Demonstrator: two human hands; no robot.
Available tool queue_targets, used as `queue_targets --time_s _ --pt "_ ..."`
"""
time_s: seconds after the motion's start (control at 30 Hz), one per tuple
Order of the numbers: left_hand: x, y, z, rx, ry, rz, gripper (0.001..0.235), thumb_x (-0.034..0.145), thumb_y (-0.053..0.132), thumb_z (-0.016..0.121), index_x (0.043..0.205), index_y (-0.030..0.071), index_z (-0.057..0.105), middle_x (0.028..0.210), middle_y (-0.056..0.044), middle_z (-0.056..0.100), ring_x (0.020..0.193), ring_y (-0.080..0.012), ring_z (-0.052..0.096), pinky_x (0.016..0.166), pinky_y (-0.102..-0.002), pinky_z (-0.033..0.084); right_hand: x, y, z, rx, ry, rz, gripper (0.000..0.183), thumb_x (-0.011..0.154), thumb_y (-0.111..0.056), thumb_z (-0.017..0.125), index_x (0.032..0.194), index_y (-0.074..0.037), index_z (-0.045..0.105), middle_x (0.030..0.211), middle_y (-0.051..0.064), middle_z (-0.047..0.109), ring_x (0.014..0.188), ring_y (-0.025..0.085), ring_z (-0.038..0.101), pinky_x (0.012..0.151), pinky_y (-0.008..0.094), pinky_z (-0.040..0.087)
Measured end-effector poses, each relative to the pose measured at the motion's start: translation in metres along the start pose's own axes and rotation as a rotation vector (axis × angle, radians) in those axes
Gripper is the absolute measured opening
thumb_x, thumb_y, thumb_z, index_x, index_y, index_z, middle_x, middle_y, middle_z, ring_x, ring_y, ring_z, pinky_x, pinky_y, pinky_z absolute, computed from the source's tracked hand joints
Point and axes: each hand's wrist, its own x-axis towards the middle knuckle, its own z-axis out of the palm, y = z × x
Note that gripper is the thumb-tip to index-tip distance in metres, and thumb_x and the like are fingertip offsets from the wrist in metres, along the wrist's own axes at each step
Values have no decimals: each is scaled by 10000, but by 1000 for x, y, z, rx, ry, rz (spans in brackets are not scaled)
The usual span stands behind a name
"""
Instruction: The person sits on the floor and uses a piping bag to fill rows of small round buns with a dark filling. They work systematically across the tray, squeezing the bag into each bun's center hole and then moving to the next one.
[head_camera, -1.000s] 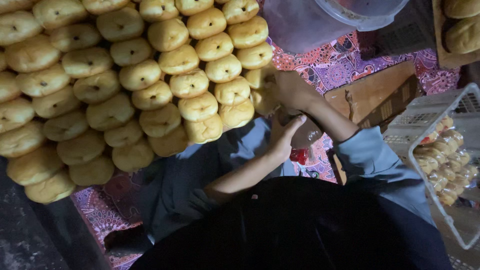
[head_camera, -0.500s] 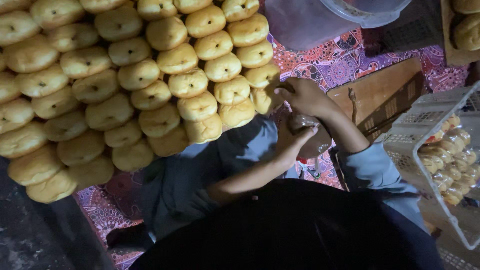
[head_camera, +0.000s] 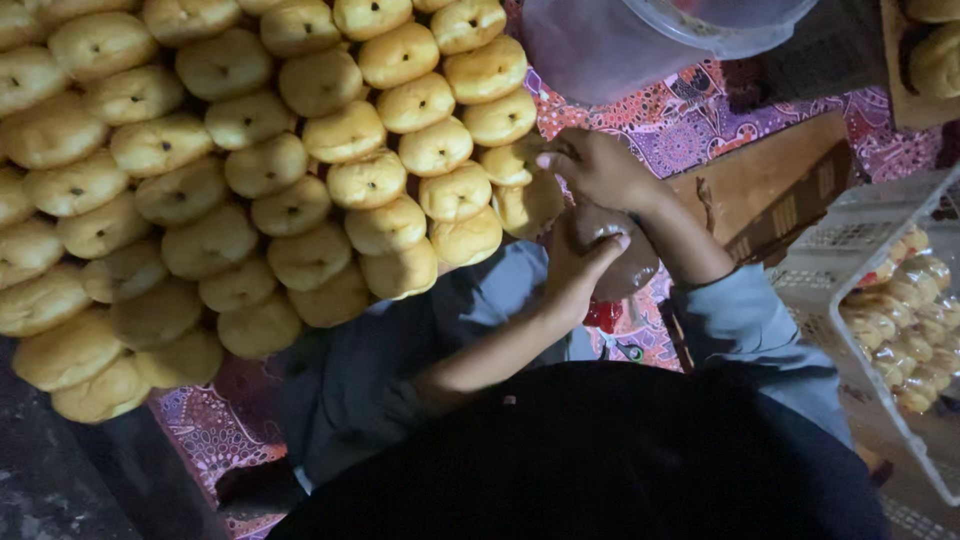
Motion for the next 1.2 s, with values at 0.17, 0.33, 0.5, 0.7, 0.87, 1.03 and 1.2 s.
queue_targets --time_s 0.17,0.33,0.5,0.7,0.87,1.03,1.2 --pt "27 12 2 -17 44 41 554 851 114 791 1319 -5 521 1195 -111 619 1067 -184 621 938 -341 530 35 -3 -8 -164 2 -61 401 985 -324 684 1013 76 678 877 285 666 768 368 658 741 444 508" --pt "38 15 -1 -125 33 99 547 850 96 782 1320 30 510 1193 -75 607 1074 -169 614 946 -330 524 50 -8 -6 -189 -11 21 382 960 -298 695 997 81 672 855 309 664 759 403 677 741 467 511" --pt "42 12 -4 -67 83 88 497 871 84 790 1290 3 534 1179 -84 610 1065 -165 608 942 -311 516 57 -13 -3 -249 -28 -60 424 963 -324 671 956 100 668 850 321 656 797 444 687 728 485 518" --pt "43 12 -8 -194 61 28 412 874 119 784 1216 -11 597 1122 -68 651 1017 -143 634 926 -305 519 65 -13 6 -304 -40 9 523 1056 -419 511 956 61 693 801 324 652 793 502 643 714 545 488" --pt "45 15 -6 -179 81 -50 333 887 105 769 1165 -26 642 1093 -75 675 987 -139 641 912 -304 521 68 -6 12 -321 33 50 621 1121 -401 441 812 80 681 773 333 630 792 514 638 741 554 495" --pt "44 15 -5 -203 86 -15 332 873 73 766 1164 5 619 1082 -51 663 983 -131 638 909 -294 522 67 0 14 -305 85 23 604 1119 -352 455 780 100 669 751 351 608 770 518 640 717 559 499" --pt "43 9 -6 -214 59 -6 333 901 57 772 1179 -35 616 1087 -86 654 976 -156 635 871 -308 533 66 -3 14 -285 148 -30 586 1107 -348 486 769 87 687 725 314 636 721 485 654 715 533 517"
